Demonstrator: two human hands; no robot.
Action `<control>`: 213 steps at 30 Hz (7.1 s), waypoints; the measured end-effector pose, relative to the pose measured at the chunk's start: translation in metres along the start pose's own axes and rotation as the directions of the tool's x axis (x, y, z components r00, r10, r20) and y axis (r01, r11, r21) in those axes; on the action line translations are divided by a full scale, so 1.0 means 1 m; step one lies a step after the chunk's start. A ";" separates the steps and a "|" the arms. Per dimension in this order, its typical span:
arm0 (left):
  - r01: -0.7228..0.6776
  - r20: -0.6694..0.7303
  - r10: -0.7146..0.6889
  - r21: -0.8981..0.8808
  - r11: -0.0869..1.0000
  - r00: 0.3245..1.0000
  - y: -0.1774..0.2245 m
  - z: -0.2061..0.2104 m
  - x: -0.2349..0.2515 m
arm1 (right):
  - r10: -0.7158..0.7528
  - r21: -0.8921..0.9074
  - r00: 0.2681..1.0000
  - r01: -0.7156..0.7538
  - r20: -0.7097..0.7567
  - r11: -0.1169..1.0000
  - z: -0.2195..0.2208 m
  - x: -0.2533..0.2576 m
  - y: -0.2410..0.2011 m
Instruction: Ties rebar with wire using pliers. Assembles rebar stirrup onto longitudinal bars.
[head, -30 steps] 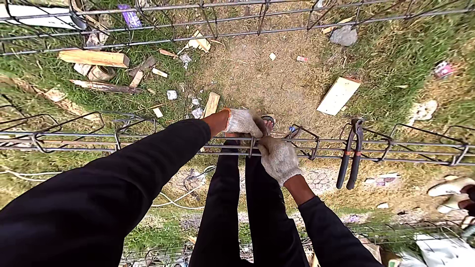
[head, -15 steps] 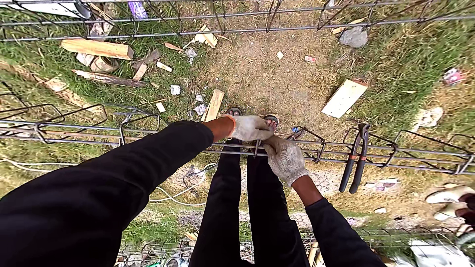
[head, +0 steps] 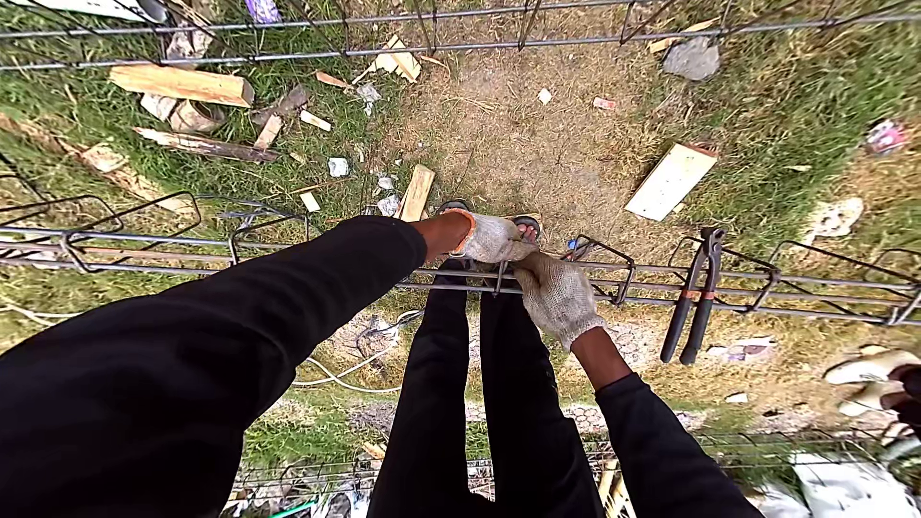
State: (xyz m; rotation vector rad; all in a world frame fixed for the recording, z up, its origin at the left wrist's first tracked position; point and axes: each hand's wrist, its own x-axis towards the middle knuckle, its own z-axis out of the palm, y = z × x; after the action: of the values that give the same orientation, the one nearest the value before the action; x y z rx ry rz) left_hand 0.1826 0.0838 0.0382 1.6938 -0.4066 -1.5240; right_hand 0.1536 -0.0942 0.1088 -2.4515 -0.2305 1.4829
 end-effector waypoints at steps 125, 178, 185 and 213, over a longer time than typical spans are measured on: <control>0.131 -0.628 -0.365 -0.387 0.913 0.687 0.011 0.066 -0.058 | -0.655 -0.478 0.708 0.685 0.263 0.549 -0.081 0.044 -0.024; 0.004 -0.554 -0.301 -0.473 0.881 0.776 -0.003 0.024 -0.038 | -0.679 -0.180 0.701 0.655 -0.220 0.734 -0.010 0.032 0.006; -0.078 -0.323 -0.162 -0.617 0.783 0.933 -0.020 0.000 -0.031 | -0.829 -0.230 0.520 0.849 0.207 0.475 -0.052 0.058 -0.001; -0.077 -0.172 0.007 -0.401 0.913 0.985 -0.046 0.032 -0.038 | -0.490 -0.379 0.760 0.642 0.426 0.666 -0.066 0.053 -0.037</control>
State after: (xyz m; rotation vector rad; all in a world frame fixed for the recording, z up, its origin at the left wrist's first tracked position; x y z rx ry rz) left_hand 0.1316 0.1279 0.0322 1.4556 -0.0291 -1.3124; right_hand 0.2372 -0.0539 0.1048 -2.1249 -1.4944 1.5883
